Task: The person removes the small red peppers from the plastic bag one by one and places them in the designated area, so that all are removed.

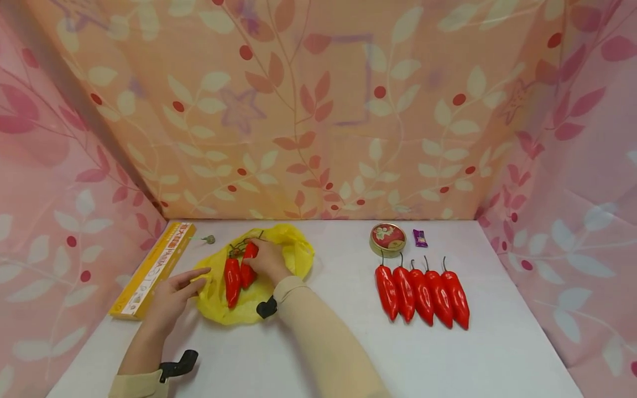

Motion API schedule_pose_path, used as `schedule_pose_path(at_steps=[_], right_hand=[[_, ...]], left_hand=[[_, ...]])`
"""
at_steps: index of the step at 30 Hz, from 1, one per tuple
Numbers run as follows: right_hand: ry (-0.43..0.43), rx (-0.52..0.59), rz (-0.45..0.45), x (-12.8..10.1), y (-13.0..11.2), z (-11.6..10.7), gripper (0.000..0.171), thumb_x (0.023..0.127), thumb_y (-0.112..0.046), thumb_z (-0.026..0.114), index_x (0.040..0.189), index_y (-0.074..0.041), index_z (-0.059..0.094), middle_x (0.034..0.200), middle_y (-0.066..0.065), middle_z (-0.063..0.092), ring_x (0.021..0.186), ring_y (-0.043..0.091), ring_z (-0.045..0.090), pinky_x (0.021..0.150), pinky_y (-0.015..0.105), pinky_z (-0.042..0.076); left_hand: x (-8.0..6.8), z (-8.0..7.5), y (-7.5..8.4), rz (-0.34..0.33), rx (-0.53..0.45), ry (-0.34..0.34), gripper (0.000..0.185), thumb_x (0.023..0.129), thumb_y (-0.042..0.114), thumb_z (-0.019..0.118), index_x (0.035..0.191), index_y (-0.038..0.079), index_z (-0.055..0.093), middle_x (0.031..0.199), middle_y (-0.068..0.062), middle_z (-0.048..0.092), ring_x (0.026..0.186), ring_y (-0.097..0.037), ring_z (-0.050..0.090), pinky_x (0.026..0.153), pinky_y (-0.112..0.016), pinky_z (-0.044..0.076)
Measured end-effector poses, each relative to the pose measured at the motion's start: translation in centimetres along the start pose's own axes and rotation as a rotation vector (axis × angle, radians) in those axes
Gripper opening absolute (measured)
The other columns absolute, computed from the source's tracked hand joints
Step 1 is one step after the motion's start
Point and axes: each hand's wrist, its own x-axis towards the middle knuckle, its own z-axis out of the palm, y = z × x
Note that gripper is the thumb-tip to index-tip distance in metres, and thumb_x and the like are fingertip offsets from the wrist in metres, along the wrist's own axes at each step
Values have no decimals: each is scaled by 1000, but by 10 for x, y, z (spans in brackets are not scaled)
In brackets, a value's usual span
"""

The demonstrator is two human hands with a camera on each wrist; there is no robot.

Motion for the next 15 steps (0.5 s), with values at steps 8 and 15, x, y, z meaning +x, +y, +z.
schedule_pose_path(at_steps=[8, 15], right_hand=[[54, 73, -48, -8, -13, -10, 50, 87, -14, 79, 134, -17, 65, 131, 11, 64, 107, 25, 63, 87, 33, 57], [-47, 8, -97, -27, -22, -25, 41, 92, -22, 73, 132, -15, 67, 133, 9, 63, 100, 19, 60, 79, 26, 55]], left_hand=[[1, 0, -1, 5, -2, -7, 41, 103, 34, 58, 140, 16, 61, 143, -10, 55, 113, -23, 51, 85, -14, 49], [6, 4, -4, -2, -9, -30, 41, 103, 33, 58, 141, 16, 61, 147, -9, 52, 117, -23, 48, 86, -13, 49]])
